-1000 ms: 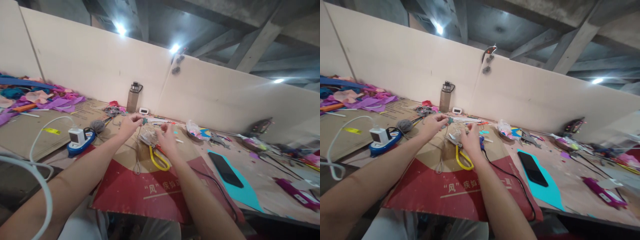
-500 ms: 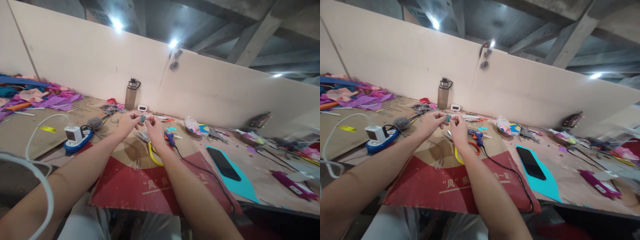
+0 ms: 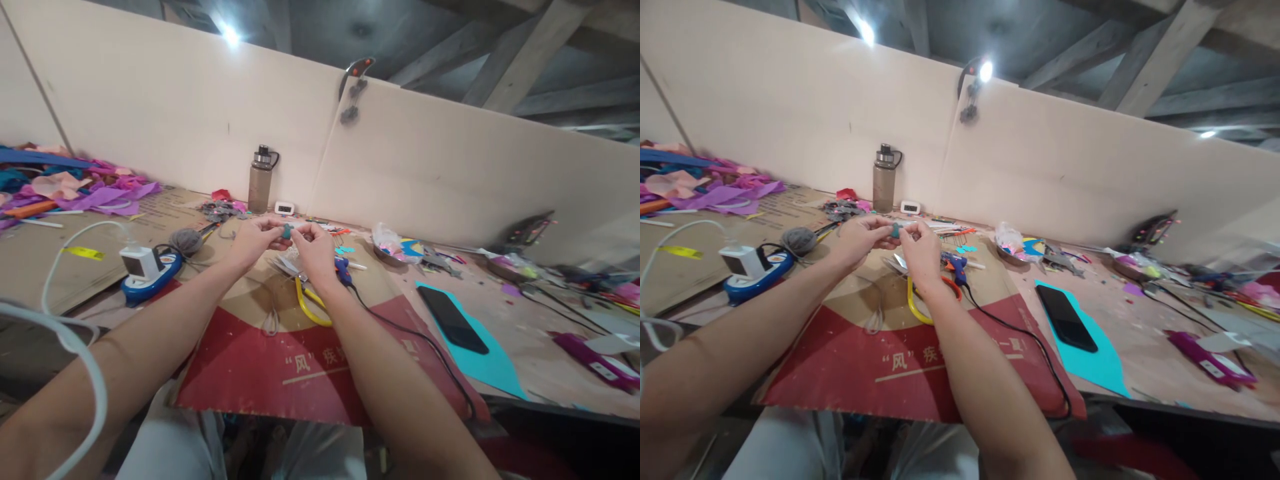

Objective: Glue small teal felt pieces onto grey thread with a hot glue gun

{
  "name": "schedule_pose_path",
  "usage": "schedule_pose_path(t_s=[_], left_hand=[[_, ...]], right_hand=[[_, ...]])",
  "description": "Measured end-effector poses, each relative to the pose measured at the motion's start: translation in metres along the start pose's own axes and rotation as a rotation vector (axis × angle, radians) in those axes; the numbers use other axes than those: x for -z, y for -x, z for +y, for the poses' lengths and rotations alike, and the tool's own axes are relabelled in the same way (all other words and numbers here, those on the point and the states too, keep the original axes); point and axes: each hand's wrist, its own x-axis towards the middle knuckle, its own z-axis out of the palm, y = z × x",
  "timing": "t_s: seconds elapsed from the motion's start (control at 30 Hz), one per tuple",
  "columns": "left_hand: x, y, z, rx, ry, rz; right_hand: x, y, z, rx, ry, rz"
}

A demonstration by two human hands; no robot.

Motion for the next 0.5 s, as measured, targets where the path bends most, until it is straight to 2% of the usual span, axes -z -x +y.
schedule_pose_path(t_s=[0.5], left_hand=[[0.0, 0.0003, -0.0013, 0.05, -0.004, -0.068]], right_hand=[[0.0, -0.0012, 0.0057, -0.008, 0.087, 0.045]])
